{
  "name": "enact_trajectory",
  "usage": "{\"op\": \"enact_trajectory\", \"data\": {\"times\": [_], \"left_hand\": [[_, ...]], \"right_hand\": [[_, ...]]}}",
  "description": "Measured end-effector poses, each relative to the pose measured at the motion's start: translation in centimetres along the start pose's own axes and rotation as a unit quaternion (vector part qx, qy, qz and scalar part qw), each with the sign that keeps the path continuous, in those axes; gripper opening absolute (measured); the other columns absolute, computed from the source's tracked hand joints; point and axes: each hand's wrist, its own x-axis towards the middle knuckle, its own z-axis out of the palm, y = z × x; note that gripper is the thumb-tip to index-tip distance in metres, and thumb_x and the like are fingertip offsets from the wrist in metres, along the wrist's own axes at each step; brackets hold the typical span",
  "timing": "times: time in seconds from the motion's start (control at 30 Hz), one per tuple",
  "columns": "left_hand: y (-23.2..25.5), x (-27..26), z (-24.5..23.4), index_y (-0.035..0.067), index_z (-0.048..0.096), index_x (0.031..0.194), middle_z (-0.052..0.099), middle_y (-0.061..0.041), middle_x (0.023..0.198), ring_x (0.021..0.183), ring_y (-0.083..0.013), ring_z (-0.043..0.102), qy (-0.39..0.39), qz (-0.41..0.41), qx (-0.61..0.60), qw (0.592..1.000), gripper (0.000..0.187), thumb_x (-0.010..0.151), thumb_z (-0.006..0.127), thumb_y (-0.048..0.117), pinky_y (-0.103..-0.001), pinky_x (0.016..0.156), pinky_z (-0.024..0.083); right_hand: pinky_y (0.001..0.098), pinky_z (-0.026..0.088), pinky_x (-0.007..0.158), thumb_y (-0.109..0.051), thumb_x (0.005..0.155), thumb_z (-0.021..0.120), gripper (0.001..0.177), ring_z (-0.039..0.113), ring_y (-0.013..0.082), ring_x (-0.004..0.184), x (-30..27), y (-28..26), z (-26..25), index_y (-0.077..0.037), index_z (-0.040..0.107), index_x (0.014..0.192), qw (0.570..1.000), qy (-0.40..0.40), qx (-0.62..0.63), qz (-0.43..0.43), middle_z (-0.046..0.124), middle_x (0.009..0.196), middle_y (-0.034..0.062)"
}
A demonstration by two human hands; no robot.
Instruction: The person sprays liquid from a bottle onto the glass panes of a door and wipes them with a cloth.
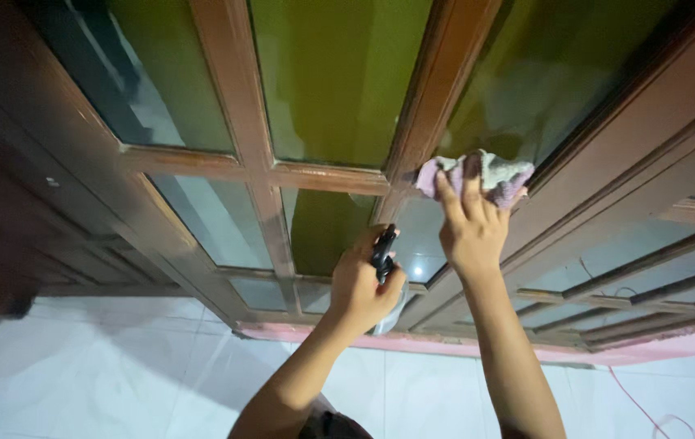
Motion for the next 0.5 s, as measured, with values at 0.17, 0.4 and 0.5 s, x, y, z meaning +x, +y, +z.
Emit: {"op": "enact_trajectory", "data": {"times": [0.17,0.4,0.5], "left_hand": [[-3.5,0.2,4.4,0.006,0.059,0.119,0.068,-0.015,0.068,0.064,-0.0338,0.069,-0.061,-0.080,0.045,0.994,0.037,0.087,0.070,0.022,-0.044,0.061,0.054],[-9.4,-1.9,9.1,0.007,0.061,0.108,0.070,-0.018,0.089,0.071,-0.0386,0.069,0.000,0.050,0.050,0.998,0.026,0.096,0.068,0.029,-0.046,0.061,0.052],[-10.9,-3.0,9.2,0.007,0.060,0.103,0.069,-0.015,0.075,0.068,-0.0363,0.071,-0.039,-0.057,0.049,0.996,0.029,0.096,0.067,0.034,-0.044,0.058,0.055]], "right_hand": [[0.0486,0.050,0.113,0.013,0.097,0.057,0.052,0.053,0.0413,0.147,-2.1,2.5,-3.6,-0.012,0.062,0.142,0.995,0.068,0.061,0.040,0.044,0.162,0.0272],[0.0364,0.059,0.087,0.017,0.096,0.048,0.057,0.059,0.0475,0.142,-6.3,2.5,-5.8,-0.007,0.054,0.147,0.978,0.073,0.193,0.034,0.039,0.165,0.0313],[0.0236,0.050,0.060,0.018,0.103,0.041,0.051,0.057,0.0157,0.068,-7.7,2.2,-4.5,-0.007,0.054,0.145,0.937,0.047,0.316,0.137,0.037,0.168,0.0323]]}}
